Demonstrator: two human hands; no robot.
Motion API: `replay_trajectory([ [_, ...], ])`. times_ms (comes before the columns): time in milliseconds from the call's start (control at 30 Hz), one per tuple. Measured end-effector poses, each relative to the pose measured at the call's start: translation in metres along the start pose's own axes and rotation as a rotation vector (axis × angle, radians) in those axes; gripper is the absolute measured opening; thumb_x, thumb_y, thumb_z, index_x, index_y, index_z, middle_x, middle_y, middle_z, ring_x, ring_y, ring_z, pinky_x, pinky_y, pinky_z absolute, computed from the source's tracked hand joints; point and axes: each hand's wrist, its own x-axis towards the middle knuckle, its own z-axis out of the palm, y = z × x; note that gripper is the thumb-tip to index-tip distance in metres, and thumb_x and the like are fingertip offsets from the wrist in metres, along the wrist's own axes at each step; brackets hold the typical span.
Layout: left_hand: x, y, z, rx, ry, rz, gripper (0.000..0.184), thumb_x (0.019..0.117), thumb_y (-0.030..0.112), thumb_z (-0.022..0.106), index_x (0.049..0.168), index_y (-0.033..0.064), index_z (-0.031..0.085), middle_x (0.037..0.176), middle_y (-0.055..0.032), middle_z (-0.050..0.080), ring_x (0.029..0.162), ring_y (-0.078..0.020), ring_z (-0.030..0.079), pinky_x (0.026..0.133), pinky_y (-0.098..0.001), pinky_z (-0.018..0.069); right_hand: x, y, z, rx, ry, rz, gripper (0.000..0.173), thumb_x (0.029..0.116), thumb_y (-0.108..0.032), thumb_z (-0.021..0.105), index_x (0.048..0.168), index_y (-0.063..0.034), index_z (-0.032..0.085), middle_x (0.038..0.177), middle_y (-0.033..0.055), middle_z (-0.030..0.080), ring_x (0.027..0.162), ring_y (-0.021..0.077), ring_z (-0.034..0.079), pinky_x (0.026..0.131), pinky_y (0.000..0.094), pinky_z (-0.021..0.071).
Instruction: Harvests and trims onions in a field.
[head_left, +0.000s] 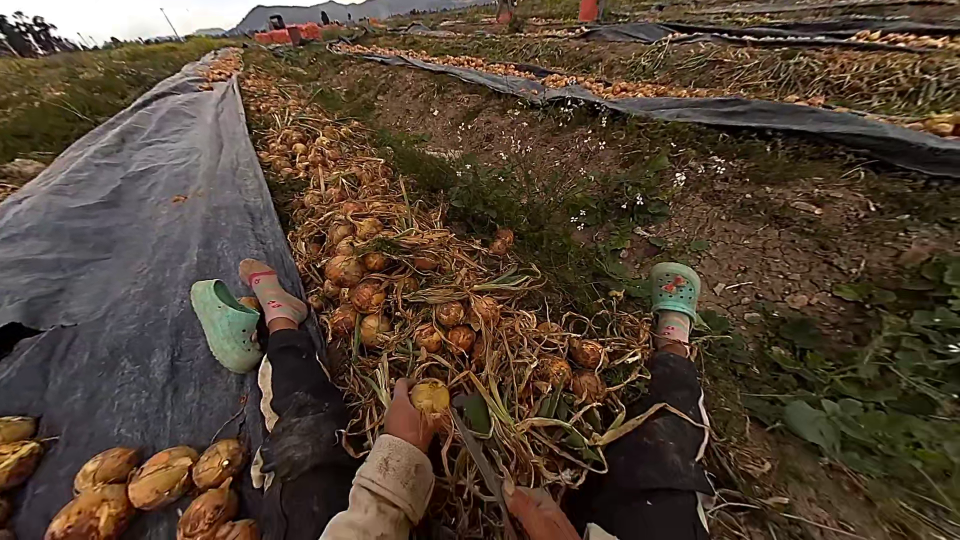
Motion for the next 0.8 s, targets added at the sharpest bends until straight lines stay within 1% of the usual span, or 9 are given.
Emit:
replay_trajectory([
  [67, 0.024, -0.044, -0.037, -0.503, 0.292, -0.058, 0.063, 0.0791, 0.003, 0.081, 0.134, -0.0043, 0.050, 0.109, -0.0203, 0.067, 0.096, -0.0254, 0.069, 0.085, -0.0397, 0.0582, 0.000, 0.004, -0.010, 0.016, 0.016, 0.055, 0.041, 0.1097, -0.029, 0.030, 0.083, -0.0120, 0.055, 0.051, -0.0065, 0.044, 0.041, 0.0046, 0.041, 0.043, 0.0230, 0.0393],
  [133, 0.022, -0.059, -0.089, -1.133, 0.555, 0.053, 0.013, 0.1058, 0.010, 0.048, 0.117, 0.0064, 0.051, 0.090, -0.0054, 0.064, 0.080, -0.0138, 0.068, 0.070, -0.0294, 0.0603, 0.007, 0.005, -0.029, 0.113, 0.134, 0.102, 0.045, 0.1128, -0.031, 0.024, 0.085, -0.0098, 0.052, 0.050, -0.0038, 0.046, 0.039, 0.0061, 0.045, 0.042, 0.0215, 0.0420],
  [233, 0.024, -0.073, -0.159, -1.551, 0.556, 0.538, 0.041, 0.1128, 0.038, 0.019, 0.117, 0.0116, 0.051, 0.096, -0.0003, 0.068, 0.091, -0.0116, 0.069, 0.083, -0.0274, 0.0583, 0.019, 0.005, -0.049, 0.315, 0.318, 0.120, 0.052, 0.1128, -0.040, 0.022, 0.082, -0.0093, 0.050, 0.050, -0.0018, 0.045, 0.038, 0.0076, 0.045, 0.039, 0.0213, 0.0420],
  [300, 0.022, -0.040, -0.141, -1.319, 0.527, 0.435, 0.031, 0.1142, 0.024, 0.022, 0.123, 0.0127, 0.049, 0.095, 0.0061, 0.068, 0.087, -0.0045, 0.069, 0.082, -0.0218, 0.0577, 0.025, -0.004, -0.057, 0.382, 0.366, 0.080, 0.052, 0.1127, -0.040, 0.021, 0.083, -0.0093, 0.050, 0.051, -0.0019, 0.046, 0.039, 0.0071, 0.045, 0.040, 0.0207, 0.0421],
  [400, 0.038, -0.012, -0.049, -0.618, 0.305, 0.176, 0.027, 0.0987, 0.002, 0.059, 0.125, 0.0030, 0.054, 0.088, 0.0016, 0.068, 0.075, -0.0057, 0.068, 0.070, -0.0252, 0.0598, 0.032, -0.017, -0.060, 0.353, 0.400, 0.006, 0.050, 0.1120, -0.039, 0.023, 0.088, -0.0064, 0.053, 0.053, -0.0008, 0.050, 0.042, 0.0072, 0.049, 0.042, 0.0201, 0.0446],
  [467, 0.035, 0.003, 0.021, -0.243, -0.054, 0.067, 0.054, 0.0918, 0.017, 0.077, 0.137, -0.0002, 0.053, 0.119, -0.0188, 0.066, 0.102, -0.0272, 0.067, 0.090, -0.0457, 0.0562, 0.033, -0.024, -0.061, 0.341, 0.413, -0.035, 0.044, 0.1096, -0.039, 0.029, 0.094, -0.0061, 0.053, 0.056, -0.0010, 0.051, 0.045, 0.0074, 0.050, 0.045, 0.0210, 0.0455],
  [533, 0.010, 0.017, 0.088, 0.075, -0.372, 0.000, 0.099, 0.0791, 0.048, 0.086, 0.156, 0.0079, 0.037, 0.157, -0.0268, 0.036, 0.141, -0.0430, 0.042, 0.113, -0.0583, 0.0401, 0.033, -0.030, -0.065, 0.319, 0.403, -0.073, 0.037, 0.1060, -0.038, 0.037, 0.100, -0.0060, 0.054, 0.059, -0.0014, 0.053, 0.047, 0.0072, 0.053, 0.047, 0.0214, 0.0479],
  [633, -0.046, 0.054, 0.135, 0.443, -0.665, 0.055, 0.116, 0.0735, 0.061, 0.082, 0.164, 0.0186, 0.022, 0.166, -0.0330, -0.006, 0.153, -0.0520, 0.011, 0.121, -0.0562, 0.0278, 0.034, -0.044, -0.078, 0.178, 0.349, -0.071, 0.025, 0.0989, -0.027, 0.052, 0.110, -0.0053, 0.053, 0.066, 0.0003, 0.056, 0.052, 0.0080, 0.057, 0.052, 0.0214, 0.0520],
  [800, -0.078, 0.062, 0.122, 0.413, -0.874, 0.140, 0.100, 0.0794, 0.043, 0.084, 0.161, 0.0209, 0.031, 0.165, -0.0334, 0.007, 0.147, -0.0479, 0.031, 0.115, -0.0536, 0.0384, 0.043, -0.060, -0.083, -0.498, 0.304, 0.005, 0.061, 0.0886, -0.030, 0.080, 0.134, -0.0008, 0.053, 0.093, 0.0141, 0.066, 0.075, 0.0213, 0.065, 0.070, 0.0405, 0.0564],
])
